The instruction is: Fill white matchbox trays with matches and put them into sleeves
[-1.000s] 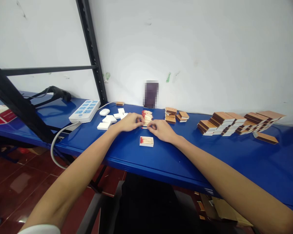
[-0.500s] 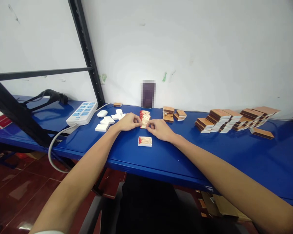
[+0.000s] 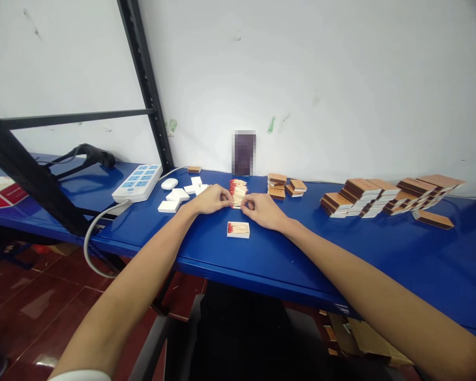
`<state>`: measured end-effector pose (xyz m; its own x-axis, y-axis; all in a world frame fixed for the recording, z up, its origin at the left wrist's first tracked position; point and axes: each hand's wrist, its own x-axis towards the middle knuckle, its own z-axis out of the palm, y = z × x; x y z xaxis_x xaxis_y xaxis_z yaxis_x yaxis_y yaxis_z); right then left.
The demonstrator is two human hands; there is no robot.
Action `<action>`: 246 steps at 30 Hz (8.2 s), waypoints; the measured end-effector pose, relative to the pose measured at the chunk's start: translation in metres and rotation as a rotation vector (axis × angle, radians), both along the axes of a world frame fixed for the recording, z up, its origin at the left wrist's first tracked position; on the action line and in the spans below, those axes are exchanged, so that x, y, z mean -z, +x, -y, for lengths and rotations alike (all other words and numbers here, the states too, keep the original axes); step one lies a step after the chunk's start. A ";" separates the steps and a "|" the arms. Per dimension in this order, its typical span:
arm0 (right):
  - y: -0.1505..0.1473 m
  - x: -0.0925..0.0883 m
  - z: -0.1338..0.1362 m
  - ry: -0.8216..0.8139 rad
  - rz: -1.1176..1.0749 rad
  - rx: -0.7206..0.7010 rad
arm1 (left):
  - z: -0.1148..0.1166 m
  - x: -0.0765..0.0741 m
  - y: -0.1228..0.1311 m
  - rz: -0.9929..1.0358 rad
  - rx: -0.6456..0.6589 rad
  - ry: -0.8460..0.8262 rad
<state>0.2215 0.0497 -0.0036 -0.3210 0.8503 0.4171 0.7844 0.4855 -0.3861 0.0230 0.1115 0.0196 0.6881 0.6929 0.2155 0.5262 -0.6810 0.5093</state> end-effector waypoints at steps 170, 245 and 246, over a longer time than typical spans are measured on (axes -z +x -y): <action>-0.003 -0.056 0.038 -0.395 0.083 -0.346 | 0.092 -0.019 -0.021 -0.154 0.123 0.097; -0.001 -0.047 0.032 -0.419 -0.002 -0.359 | 0.102 0.001 -0.032 -0.007 0.119 0.160; -0.001 -0.046 0.032 -0.414 0.003 -0.361 | 0.102 0.001 -0.032 -0.002 0.121 0.163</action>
